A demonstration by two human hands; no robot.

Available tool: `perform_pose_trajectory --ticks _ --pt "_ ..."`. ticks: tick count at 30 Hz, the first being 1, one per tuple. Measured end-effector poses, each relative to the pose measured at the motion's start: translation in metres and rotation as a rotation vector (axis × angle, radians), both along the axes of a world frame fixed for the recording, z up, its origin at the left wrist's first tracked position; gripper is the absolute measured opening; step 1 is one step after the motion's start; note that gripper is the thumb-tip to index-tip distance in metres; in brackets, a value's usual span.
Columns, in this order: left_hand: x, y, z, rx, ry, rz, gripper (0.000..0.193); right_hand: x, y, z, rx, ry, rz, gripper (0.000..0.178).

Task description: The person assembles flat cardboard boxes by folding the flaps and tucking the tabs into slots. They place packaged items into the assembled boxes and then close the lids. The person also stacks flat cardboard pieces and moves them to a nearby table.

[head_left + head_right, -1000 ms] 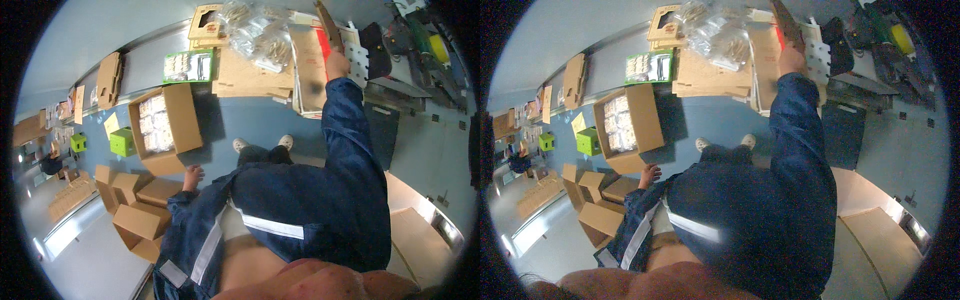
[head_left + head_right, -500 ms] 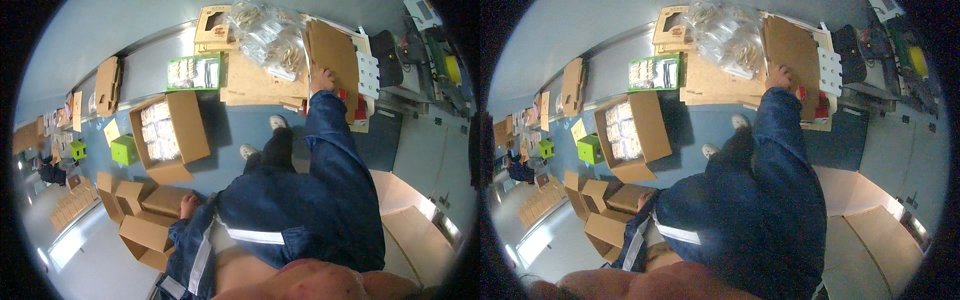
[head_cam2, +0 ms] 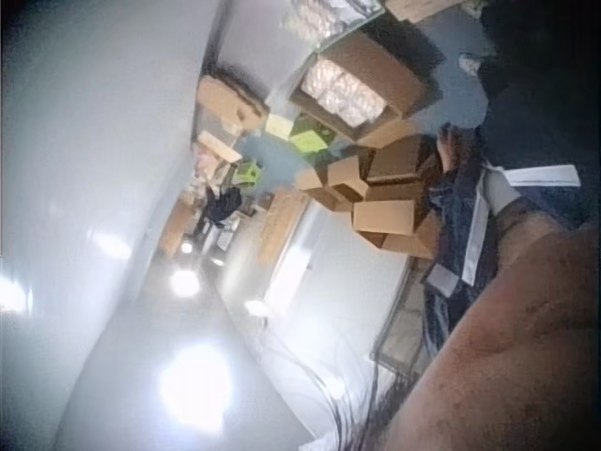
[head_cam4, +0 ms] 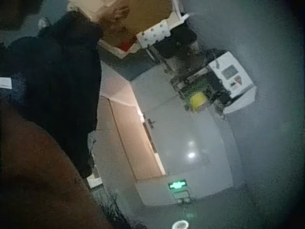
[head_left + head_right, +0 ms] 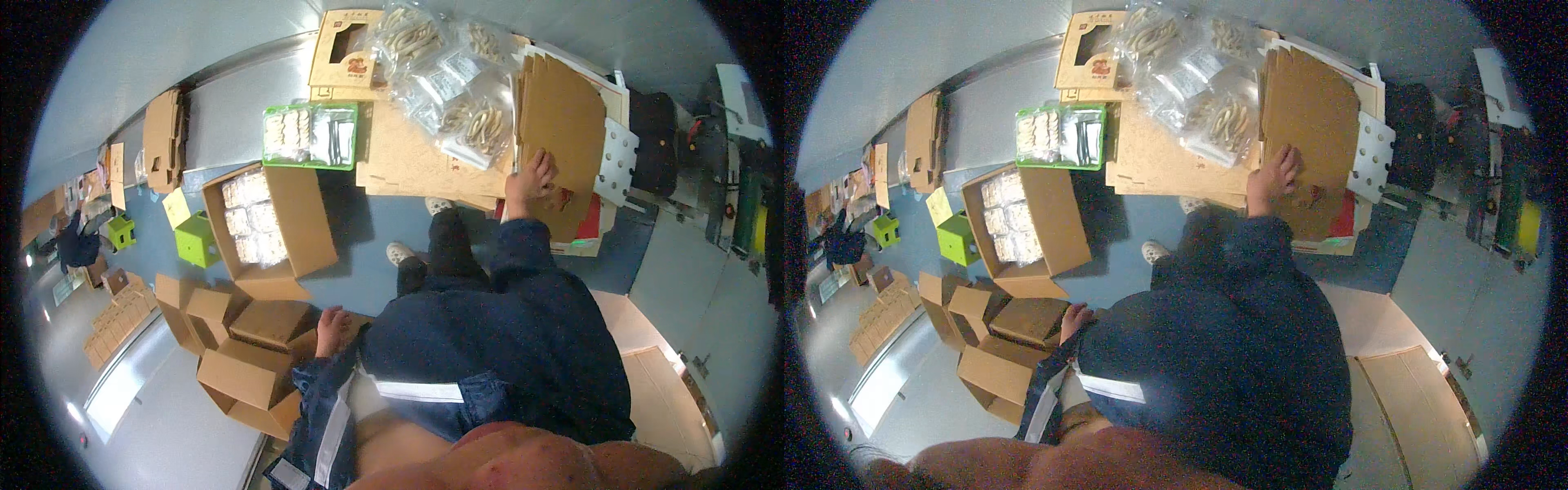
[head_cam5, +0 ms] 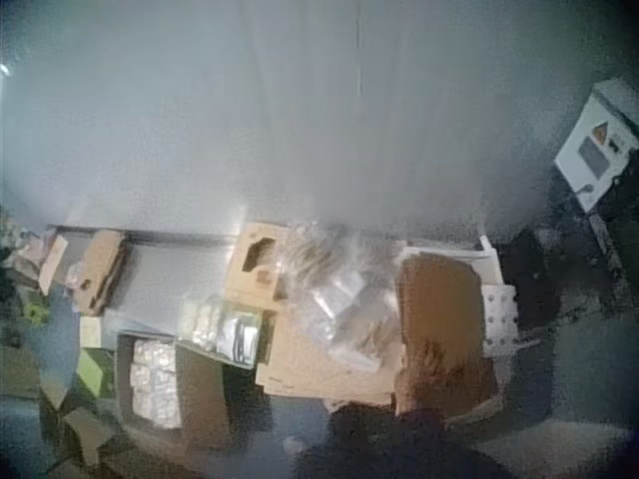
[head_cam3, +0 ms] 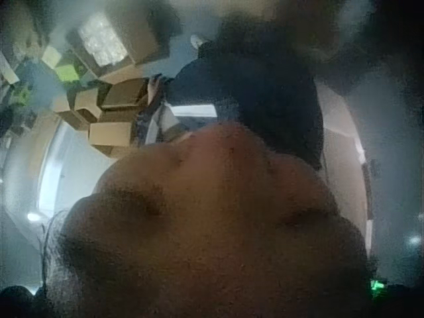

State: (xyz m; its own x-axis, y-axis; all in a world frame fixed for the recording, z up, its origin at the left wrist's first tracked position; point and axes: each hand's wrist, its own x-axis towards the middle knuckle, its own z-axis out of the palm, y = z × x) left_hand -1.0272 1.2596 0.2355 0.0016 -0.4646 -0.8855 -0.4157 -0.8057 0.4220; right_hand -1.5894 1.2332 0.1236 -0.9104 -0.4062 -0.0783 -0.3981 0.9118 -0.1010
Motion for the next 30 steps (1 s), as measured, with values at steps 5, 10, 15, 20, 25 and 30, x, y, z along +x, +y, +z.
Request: perform_pose_trajectory --ticks 5,10,15,20,25,30 --pt "-0.100 -0.065 -0.032 -0.054 0.065 -0.297 0.056 -0.050 0.065 0.035 -0.103 -0.049 0.134 0.088" --pt "-0.322 -0.104 -0.069 -0.564 0.629 -0.894 0.078 -0.022 0.062 0.042 -0.038 -0.101 0.137 0.079" --pt "-0.497 -0.167 -0.076 -0.962 0.190 -1.626 0.065 -0.021 0.053 0.039 -0.040 -0.082 0.191 0.072" --pt "-0.592 -0.220 -0.156 -1.571 -0.195 -1.804 0.061 -0.012 0.062 0.021 -0.089 -0.182 0.132 0.082" --pt "-0.634 -0.284 -0.169 -1.666 -0.321 -1.753 0.064 -0.008 0.073 0.003 -0.175 -0.265 0.076 0.088" --pt "-0.642 -0.292 -0.167 -1.615 -0.395 -1.728 0.058 -0.008 0.077 -0.023 -0.210 -0.244 0.111 0.093"
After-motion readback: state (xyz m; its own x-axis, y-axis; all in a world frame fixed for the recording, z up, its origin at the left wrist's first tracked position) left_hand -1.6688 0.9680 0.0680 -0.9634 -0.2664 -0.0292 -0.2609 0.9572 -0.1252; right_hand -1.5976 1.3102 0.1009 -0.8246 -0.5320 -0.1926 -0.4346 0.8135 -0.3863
